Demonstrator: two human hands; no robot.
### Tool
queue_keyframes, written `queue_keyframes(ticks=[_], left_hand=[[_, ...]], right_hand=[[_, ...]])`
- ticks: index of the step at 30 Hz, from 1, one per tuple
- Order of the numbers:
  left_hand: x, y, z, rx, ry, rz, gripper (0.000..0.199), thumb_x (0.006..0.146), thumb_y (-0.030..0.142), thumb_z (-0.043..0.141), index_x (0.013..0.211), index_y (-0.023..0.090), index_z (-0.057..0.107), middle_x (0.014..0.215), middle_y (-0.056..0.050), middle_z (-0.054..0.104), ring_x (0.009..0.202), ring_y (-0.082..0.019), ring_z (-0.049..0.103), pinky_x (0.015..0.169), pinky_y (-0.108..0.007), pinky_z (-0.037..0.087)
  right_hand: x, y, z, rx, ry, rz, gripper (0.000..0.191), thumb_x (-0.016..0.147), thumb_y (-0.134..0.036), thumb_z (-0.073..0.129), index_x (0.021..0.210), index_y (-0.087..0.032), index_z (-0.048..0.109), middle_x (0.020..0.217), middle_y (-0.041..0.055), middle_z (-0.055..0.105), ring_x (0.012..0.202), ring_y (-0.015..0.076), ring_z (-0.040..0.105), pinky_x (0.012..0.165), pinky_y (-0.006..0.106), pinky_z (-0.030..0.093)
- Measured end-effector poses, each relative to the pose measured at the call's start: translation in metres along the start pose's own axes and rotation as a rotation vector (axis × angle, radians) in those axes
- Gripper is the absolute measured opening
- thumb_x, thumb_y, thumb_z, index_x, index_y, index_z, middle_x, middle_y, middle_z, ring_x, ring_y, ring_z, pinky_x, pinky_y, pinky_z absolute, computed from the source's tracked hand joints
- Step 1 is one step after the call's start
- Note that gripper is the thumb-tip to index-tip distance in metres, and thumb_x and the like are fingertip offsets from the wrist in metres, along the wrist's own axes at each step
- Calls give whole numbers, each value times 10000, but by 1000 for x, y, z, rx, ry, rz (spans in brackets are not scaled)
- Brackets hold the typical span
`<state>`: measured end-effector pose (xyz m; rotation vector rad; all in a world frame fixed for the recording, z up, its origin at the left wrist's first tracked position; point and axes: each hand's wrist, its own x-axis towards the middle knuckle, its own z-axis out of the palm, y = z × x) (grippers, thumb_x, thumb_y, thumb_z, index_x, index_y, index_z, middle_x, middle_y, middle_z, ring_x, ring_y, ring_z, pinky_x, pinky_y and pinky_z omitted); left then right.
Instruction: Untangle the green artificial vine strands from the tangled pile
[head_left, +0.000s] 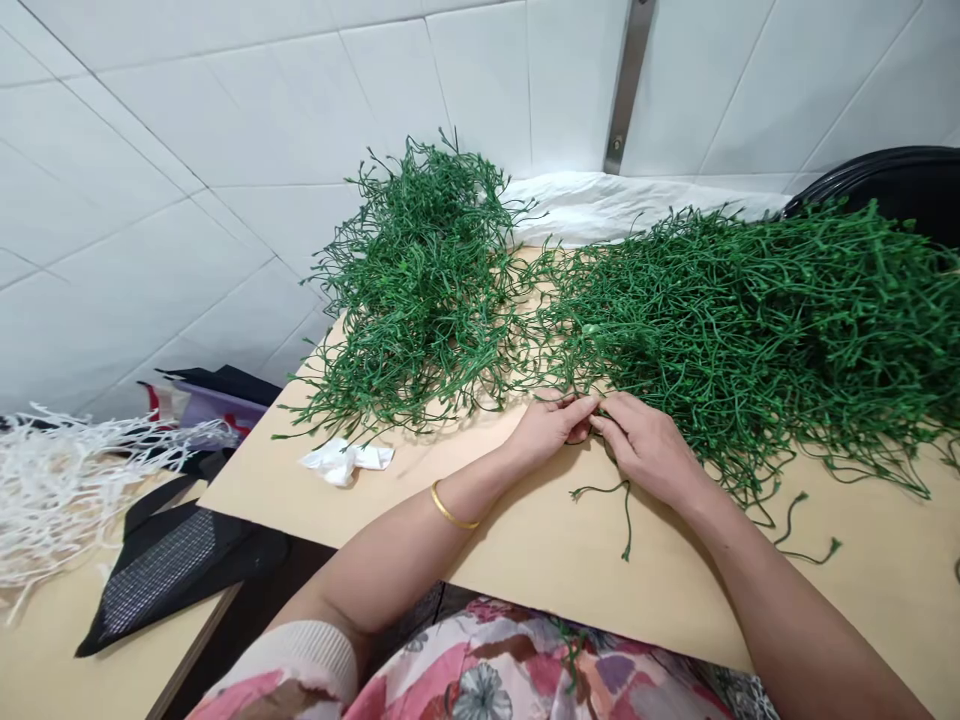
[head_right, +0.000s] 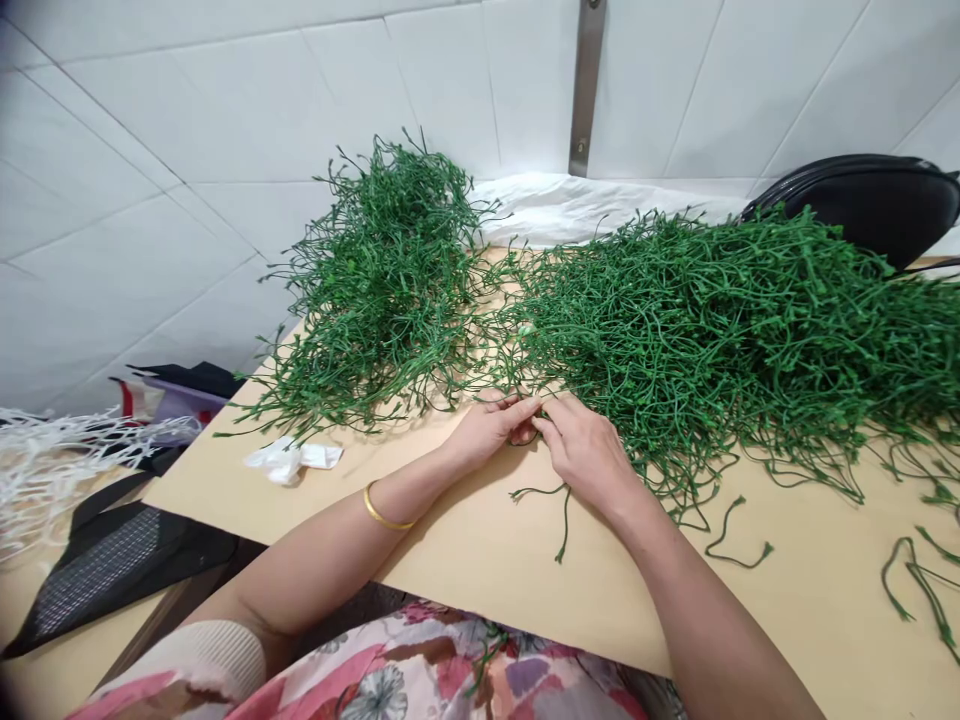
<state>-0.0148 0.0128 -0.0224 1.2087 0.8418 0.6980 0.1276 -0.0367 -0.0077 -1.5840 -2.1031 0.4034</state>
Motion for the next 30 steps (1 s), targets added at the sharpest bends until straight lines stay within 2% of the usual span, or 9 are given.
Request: queue_keyframes(ticks=[6,12,18,22,26,30], left_hand=[[-1,4,-4,135,-61,22,460,747,475,521,430,157,420,427,22,394,443,-67,336,493,-253,259],[-4,11,-1,125,-34,19,470,705,445,586,401,155,375,402,30,367,429,-52,310,470,-245,225],[-3,8,1,-119,-4,-100,372,663,433,632,513,132,473,415,37,409,395,-39,331,427,-220,193],[-3,7,5,-276,-12,-111,334,639,380,661,526,121,483,420,34,427,356,-33,350,387,-205,164],[-4,8,9,-426,-75,-162,337,604,364,684,497,113,486,401,31,436,310,-28,330,349,-196,147],[-8,10,13,-572,-89,-238,298,592,307,704,509,106,501,396,28,446,313,-21,317,334,-174,175]], right_hand=[[-1,2,-4,38,-60,-70,243,873,-234,357,795,-186,582,776,52,592,731,150,532,688,257,383],[-2,1,-4,-28,-73,-65,220,863,-223,364,848,-160,574,795,63,598,730,147,532,669,247,366],[0,3,-7,-36,-42,-162,199,852,-196,376,763,-168,551,715,24,557,649,113,485,597,225,315],[0,3,-10,9,2,-211,215,857,-207,384,687,-164,509,652,6,496,595,99,427,565,227,287],[0,3,-13,141,-16,-238,247,864,-217,391,636,-162,468,599,-15,420,570,86,383,558,219,283],[-1,1,-16,301,-27,-240,297,877,-247,396,592,-165,416,554,-38,354,529,68,338,531,201,279]])
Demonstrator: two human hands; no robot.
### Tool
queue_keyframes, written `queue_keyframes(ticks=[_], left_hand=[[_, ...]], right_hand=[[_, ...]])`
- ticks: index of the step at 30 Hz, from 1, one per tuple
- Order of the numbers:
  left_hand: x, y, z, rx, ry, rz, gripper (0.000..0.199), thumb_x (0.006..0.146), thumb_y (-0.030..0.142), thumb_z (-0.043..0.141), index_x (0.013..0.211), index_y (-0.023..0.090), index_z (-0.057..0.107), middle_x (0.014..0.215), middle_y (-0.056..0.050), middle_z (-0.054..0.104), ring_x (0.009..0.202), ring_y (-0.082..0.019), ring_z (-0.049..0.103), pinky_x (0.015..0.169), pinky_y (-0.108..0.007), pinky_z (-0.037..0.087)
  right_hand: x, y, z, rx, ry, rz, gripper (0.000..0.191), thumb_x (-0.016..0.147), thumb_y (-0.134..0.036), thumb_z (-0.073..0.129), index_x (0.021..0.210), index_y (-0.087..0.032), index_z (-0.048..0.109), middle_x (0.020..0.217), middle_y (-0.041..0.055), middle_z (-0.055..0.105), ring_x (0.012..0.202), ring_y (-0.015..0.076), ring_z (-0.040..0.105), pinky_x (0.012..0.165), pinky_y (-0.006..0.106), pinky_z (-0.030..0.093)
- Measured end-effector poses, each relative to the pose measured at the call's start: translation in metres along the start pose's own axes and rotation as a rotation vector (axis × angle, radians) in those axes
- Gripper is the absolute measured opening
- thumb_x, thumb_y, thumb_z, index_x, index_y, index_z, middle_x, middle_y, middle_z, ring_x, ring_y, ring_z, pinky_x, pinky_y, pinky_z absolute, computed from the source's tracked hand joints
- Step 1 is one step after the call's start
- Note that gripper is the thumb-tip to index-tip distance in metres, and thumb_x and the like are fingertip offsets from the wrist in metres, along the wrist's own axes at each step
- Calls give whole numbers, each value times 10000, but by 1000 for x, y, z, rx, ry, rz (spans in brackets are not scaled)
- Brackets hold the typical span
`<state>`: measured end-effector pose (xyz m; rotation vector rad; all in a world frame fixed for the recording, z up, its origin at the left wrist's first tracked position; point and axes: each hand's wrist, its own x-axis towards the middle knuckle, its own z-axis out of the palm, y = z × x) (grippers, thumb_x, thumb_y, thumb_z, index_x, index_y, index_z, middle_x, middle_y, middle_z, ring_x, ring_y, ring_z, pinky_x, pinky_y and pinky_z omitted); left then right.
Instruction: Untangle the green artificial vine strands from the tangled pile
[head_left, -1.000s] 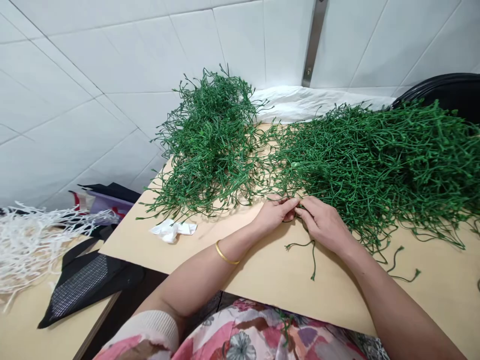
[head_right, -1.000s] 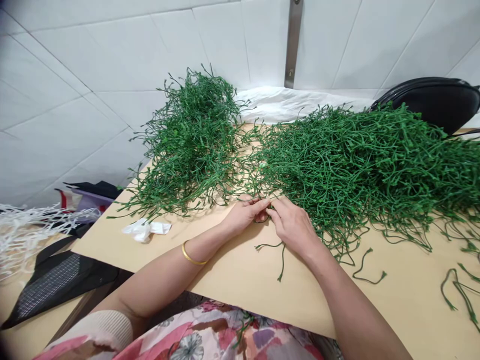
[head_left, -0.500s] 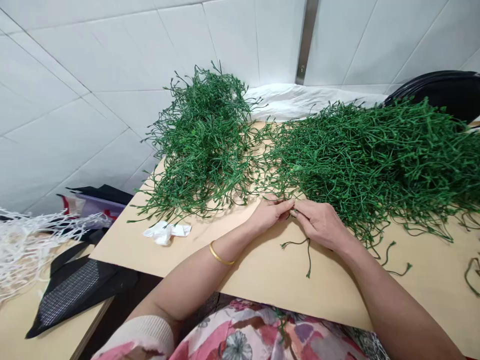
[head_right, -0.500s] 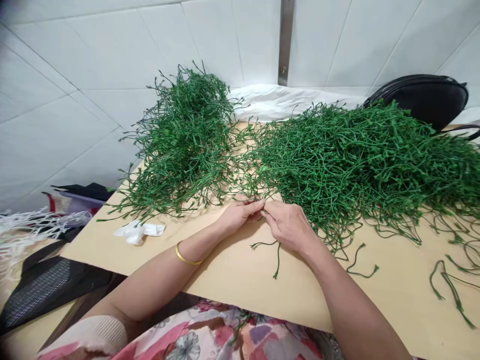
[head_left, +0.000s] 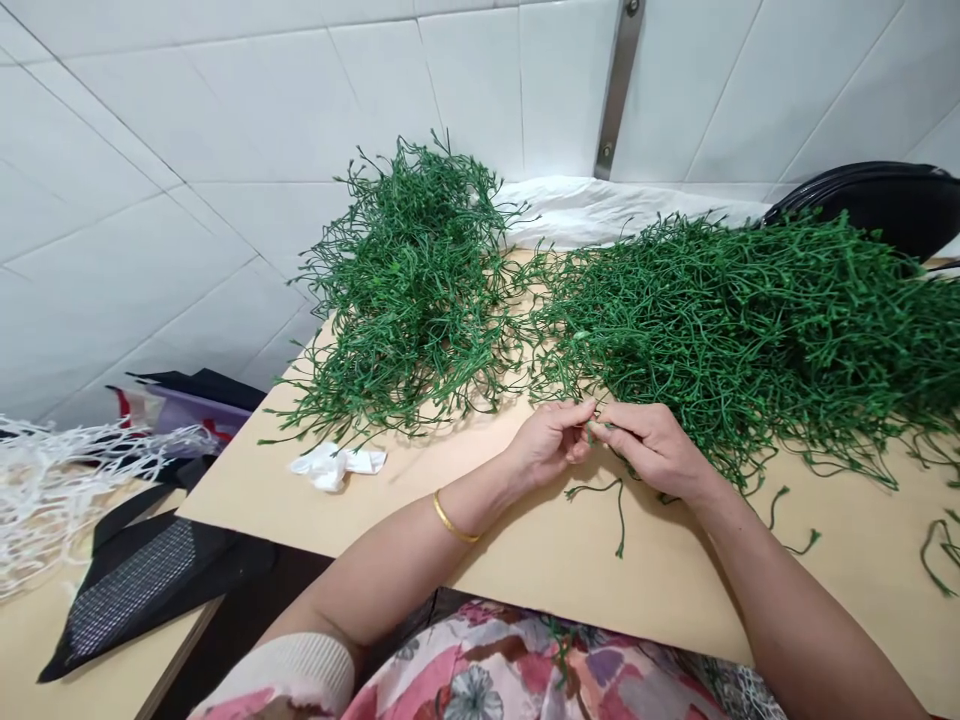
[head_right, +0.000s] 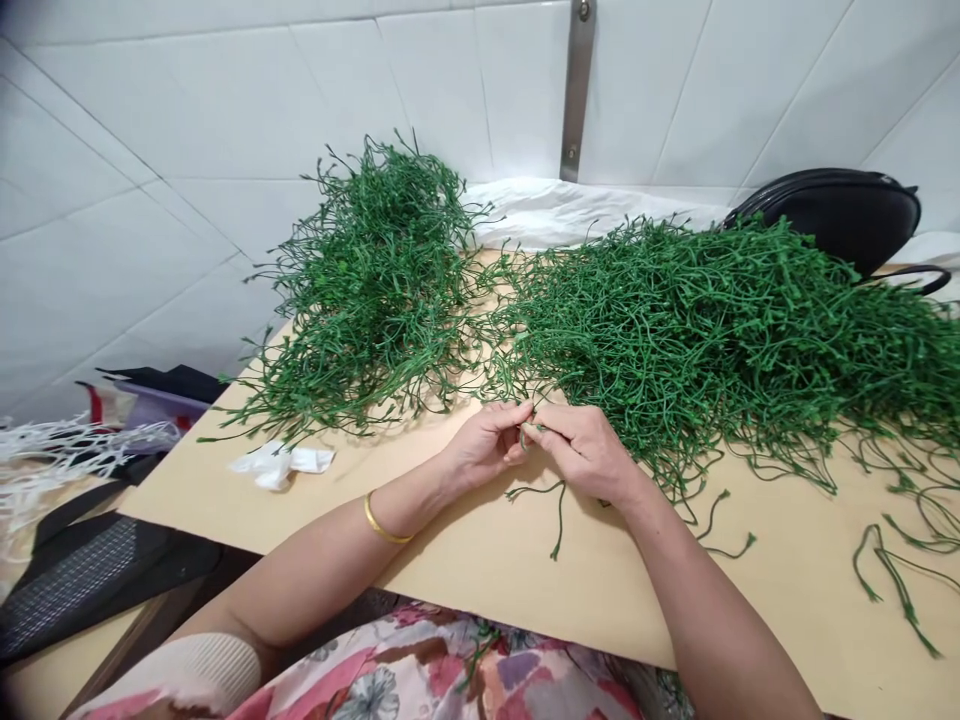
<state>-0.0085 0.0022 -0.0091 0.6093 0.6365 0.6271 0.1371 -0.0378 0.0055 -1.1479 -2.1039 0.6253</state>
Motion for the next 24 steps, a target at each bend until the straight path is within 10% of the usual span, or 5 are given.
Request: queue_keyframes(ticks=[6,12,16,20,24], left_hand=[[-3,-4,2,-149,-7,-2,214,642,229,674,555,101,526,428,16,483,335,-31,379,321,-150,221],[1,0,2,-181,161,4,258,702,227,622,521,113,477,389,21,450,313,-35,370,319,-150,231],[7,13,-5,-216,189,103,271,674,261,662,547,112,474,460,27,480,343,-9,358,340,-134,236],[10,11,-11,-41,71,116,235,733,264,601,588,92,532,481,-5,516,373,-40,439,358,-151,283],[10,10,-15,81,33,47,261,814,235,474,613,82,541,455,-21,515,363,-63,461,362,-167,311]], right_hand=[[2,-7,-3,-37,-27,-15,277,877,-225,380,616,-162,447,562,-31,406,534,67,365,531,196,285],[0,-32,15,-583,21,-34,155,761,-133,409,633,-159,494,581,9,493,517,93,356,517,241,235],[-6,-61,30,-535,-152,-223,165,764,-167,403,619,-174,481,532,-7,487,465,91,320,483,247,213],[-8,-56,-11,-597,173,-121,242,833,-214,402,620,-168,505,531,-3,485,513,90,394,529,231,277],[-7,-17,-74,-1134,438,201,270,846,-355,428,902,-162,608,784,109,587,700,183,478,591,310,297]])
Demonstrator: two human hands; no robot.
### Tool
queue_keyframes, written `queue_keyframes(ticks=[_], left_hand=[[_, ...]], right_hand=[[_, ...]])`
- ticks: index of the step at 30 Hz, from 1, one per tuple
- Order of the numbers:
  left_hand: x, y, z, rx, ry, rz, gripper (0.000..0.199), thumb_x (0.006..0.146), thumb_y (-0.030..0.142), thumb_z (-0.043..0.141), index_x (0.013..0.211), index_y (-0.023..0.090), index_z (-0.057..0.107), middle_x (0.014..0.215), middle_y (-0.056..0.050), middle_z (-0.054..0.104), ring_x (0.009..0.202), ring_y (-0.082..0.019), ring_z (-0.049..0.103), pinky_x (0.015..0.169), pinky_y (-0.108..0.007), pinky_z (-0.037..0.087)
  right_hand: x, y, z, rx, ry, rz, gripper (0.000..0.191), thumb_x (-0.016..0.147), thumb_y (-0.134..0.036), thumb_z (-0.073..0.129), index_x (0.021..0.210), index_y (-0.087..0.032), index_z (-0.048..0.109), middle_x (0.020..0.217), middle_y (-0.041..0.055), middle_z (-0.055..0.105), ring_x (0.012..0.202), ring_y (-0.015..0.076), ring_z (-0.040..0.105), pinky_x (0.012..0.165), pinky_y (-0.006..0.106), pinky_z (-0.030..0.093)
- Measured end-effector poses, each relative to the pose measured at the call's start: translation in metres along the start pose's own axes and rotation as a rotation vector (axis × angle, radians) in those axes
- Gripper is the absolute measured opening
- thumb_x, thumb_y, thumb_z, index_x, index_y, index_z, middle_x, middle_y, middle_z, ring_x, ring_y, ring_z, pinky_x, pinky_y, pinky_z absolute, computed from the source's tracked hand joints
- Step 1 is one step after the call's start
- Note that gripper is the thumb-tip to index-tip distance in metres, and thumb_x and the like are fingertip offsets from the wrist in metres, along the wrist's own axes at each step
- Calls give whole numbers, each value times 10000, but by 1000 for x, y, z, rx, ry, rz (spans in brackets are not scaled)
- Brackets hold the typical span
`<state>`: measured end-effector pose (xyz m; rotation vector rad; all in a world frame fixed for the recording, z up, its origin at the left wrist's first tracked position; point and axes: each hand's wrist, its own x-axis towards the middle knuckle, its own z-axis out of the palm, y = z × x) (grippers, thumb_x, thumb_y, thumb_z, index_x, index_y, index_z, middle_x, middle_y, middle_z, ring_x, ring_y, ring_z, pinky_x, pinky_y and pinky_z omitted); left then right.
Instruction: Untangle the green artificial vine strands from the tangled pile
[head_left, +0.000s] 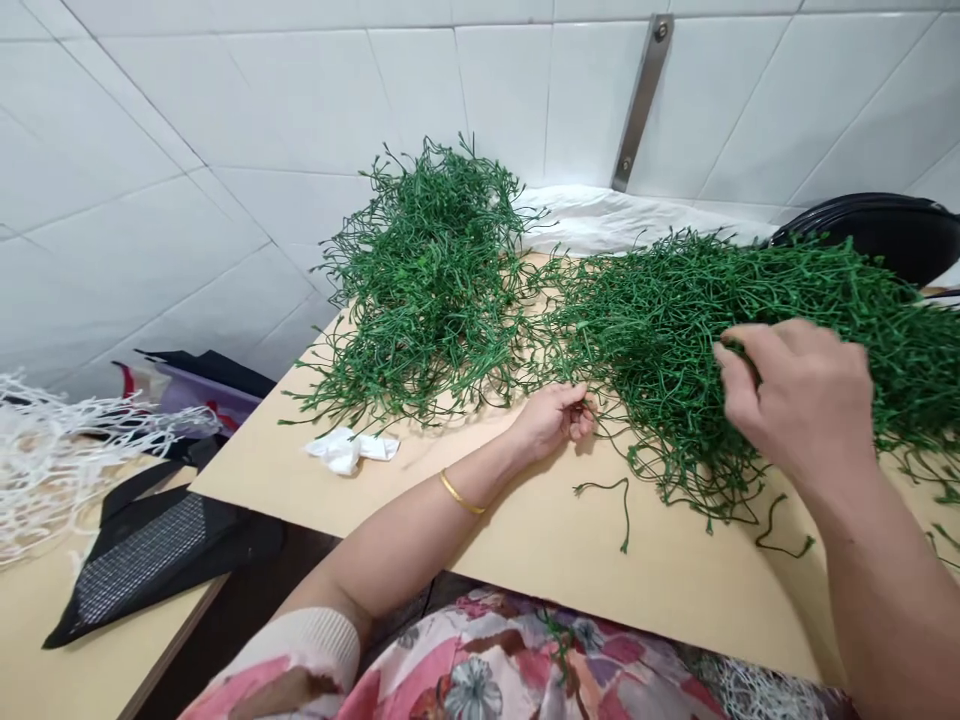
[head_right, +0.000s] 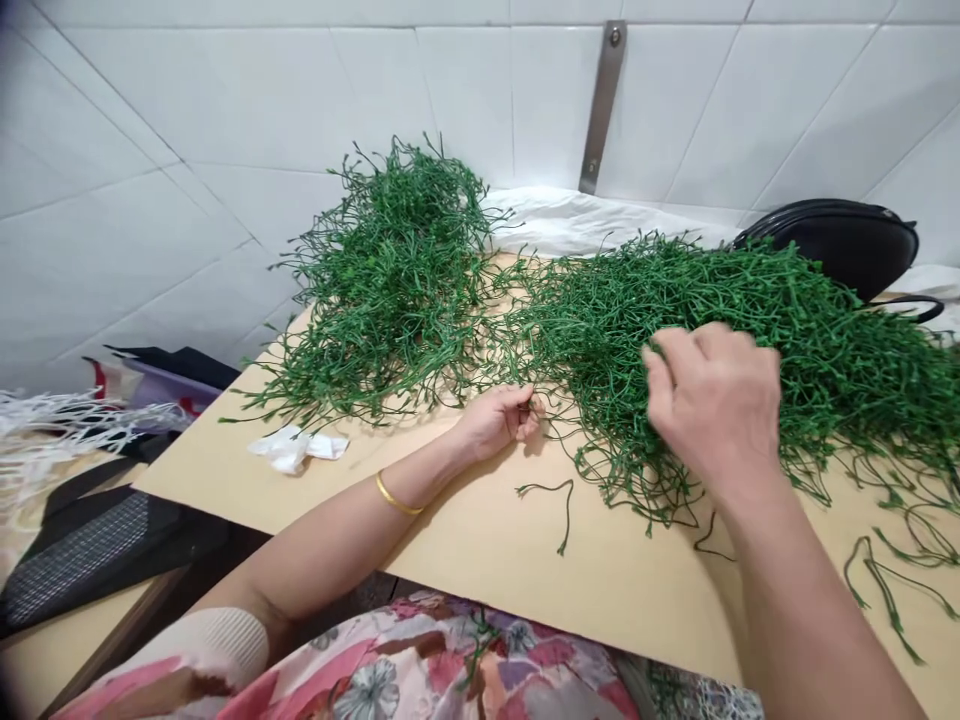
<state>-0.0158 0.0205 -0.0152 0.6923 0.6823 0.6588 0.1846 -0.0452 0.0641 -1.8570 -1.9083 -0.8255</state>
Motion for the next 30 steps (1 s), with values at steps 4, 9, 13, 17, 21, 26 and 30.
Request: queue_keyframes(ticks=[4,9,13,17,21,26,30], left_hand=[[-1,6,-3,97,66,31,244,827,216,450,629,94,523,450,-12,516,325,-51,426,316,-157,242],[-6,8,0,199,98,41,192,798,229,511,649,108,526,441,18,487,309,-31,372,312,-152,201],[-8,8,4,196,190,117,190,748,252,585,641,101,546,400,58,388,302,-7,269,327,-160,125],[-7,10,4,184,321,281,241,658,269,677,568,96,536,389,69,354,332,-1,269,355,-164,142],[-7,13,2,132,413,375,277,616,222,694,509,121,459,430,55,416,339,-7,326,366,-167,174],[-7,15,-1,-2,386,359,238,600,179,687,566,128,456,534,20,528,356,-8,365,363,-152,215],[-7,17,-3,-57,284,270,153,634,125,639,646,118,487,630,-19,593,373,1,377,351,-129,218]], right_hand=[[-9,16,12,-141,28,103,614,769,-475,521,1247,-96,450,1102,233,519,966,352,454,661,424,350],[-65,-52,2,448,-50,-305,303,800,-254,523,1082,-149,558,1040,132,598,971,240,509,826,396,408],[-95,-91,5,451,-239,-574,306,829,-306,501,1112,-204,559,1185,81,573,1123,254,462,966,463,309],[-82,-74,27,284,-217,-569,349,850,-274,473,1187,-198,522,1231,106,550,1186,278,424,991,513,252],[-55,-41,52,158,-186,-547,313,860,-244,435,1125,-143,566,1195,143,568,1157,283,438,974,506,253],[-41,-21,72,109,-144,-543,298,851,-276,434,1069,-140,585,1127,120,597,1082,258,463,955,455,254],[-40,-26,70,169,-172,-503,266,831,-306,459,996,-162,610,1098,125,591,1075,267,451,943,467,253]])
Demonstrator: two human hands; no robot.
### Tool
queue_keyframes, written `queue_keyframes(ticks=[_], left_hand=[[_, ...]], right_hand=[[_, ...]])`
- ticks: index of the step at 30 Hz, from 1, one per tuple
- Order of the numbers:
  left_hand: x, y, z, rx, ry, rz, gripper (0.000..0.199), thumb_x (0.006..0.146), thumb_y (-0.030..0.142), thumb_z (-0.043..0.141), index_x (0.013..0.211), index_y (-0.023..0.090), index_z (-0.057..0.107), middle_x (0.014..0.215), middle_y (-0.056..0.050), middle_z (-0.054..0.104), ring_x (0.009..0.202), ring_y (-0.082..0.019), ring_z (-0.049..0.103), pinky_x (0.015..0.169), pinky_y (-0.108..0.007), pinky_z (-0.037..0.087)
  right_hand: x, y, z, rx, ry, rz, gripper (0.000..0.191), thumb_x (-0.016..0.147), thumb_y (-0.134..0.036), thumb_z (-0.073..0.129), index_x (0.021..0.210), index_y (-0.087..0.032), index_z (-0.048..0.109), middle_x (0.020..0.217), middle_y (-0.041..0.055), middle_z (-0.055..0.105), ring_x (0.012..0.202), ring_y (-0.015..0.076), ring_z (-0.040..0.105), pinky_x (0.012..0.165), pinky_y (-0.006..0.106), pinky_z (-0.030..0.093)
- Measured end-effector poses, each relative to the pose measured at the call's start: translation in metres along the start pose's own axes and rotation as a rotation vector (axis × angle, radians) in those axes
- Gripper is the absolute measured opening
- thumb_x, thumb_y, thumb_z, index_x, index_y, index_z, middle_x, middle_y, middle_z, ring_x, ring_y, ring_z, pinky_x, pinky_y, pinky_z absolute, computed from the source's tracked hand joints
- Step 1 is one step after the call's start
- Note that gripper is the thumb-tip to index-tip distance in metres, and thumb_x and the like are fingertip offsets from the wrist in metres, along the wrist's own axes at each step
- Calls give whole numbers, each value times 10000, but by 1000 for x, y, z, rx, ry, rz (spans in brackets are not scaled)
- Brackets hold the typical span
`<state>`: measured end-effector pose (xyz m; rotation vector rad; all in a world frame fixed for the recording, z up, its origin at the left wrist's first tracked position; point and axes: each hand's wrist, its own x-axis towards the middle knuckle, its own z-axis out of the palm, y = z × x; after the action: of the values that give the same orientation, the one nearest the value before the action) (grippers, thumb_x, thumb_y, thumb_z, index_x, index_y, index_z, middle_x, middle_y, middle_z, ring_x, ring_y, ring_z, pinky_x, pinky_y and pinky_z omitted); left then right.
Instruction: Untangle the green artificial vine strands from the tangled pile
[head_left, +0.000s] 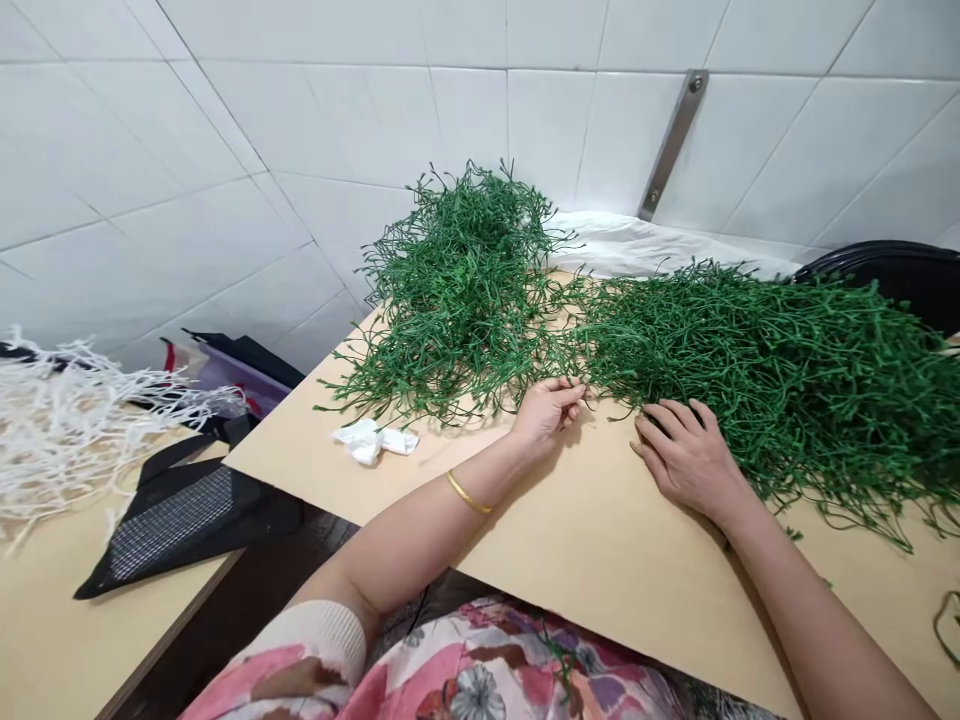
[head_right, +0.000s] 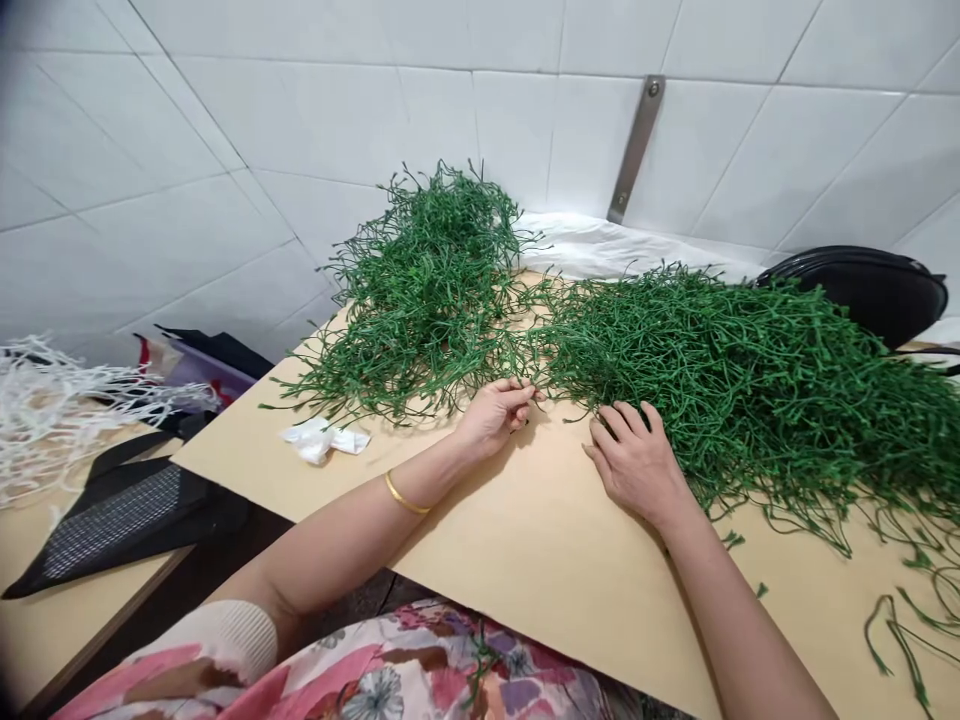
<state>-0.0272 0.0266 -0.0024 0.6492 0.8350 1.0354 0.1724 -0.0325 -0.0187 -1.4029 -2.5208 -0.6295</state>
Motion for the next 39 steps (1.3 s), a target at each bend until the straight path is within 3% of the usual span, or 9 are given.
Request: queue_keyframes(ticks=[4,8,12,16,21,24,30,35,39], left_hand=[[2,-1,-2,-49,-89,-54,128,642,80,608,680,117,492,603,-18,582,389,-12,410,369,-128,261],[3,-4,-4,-41,-123,-77,162,623,99,638,699,123,497,592,-3,566,380,-19,412,364,-139,244],[3,-5,-3,-23,-136,-56,207,602,182,688,681,118,508,551,20,521,369,-15,385,357,-146,203],[3,-4,-2,12,-156,-82,188,575,169,682,690,115,543,555,14,530,375,-19,377,367,-156,201],[0,-4,0,179,-159,-62,126,551,138,663,630,106,570,520,27,493,392,-16,355,381,-165,191],[-3,-5,1,277,-227,-75,167,543,190,704,613,98,584,513,25,483,406,-10,333,387,-169,159],[-2,-5,-3,262,-423,-210,242,569,265,708,529,100,535,441,41,400,358,4,255,381,-177,103],[1,-3,-5,195,-433,-353,182,562,232,663,520,111,534,448,30,439,318,3,234,361,-178,87],[1,-1,-5,244,-492,-421,183,555,216,660,487,105,530,420,24,427,314,0,236,357,-179,97]], right_hand=[[4,-11,-13,106,8,26,291,798,-390,503,954,-180,629,1154,128,556,1134,305,409,951,507,258],[7,-17,-28,171,91,23,224,785,-358,527,879,-190,643,1177,124,547,1168,321,382,961,535,257],[13,-25,-40,273,261,51,122,772,-225,546,868,-193,614,989,91,625,999,252,500,857,437,373],[18,-35,-48,479,439,75,218,748,-112,542,939,-213,572,891,62,635,876,201,547,780,373,431],[21,-36,-54,716,595,388,199,800,-129,477,936,-227,585,911,74,621,845,200,587,729,362,469],[24,-34,-54,820,507,491,188,833,-190,446,930,-213,605,912,76,626,851,196,593,759,359,471],[31,-33,-41,974,149,366,272,827,-197,456,1065,-211,587,1044,70,600,956,180,561,833,333,457],[27,-24,-30,1201,73,390,265,866,-205,394,1052,-208,582,1007,58,591,899,145,566,801,296,464],[25,-21,-26,1276,-4,315,315,818,-219,478,1126,-223,540,1076,69,527,957,160,536,833,312,458]])
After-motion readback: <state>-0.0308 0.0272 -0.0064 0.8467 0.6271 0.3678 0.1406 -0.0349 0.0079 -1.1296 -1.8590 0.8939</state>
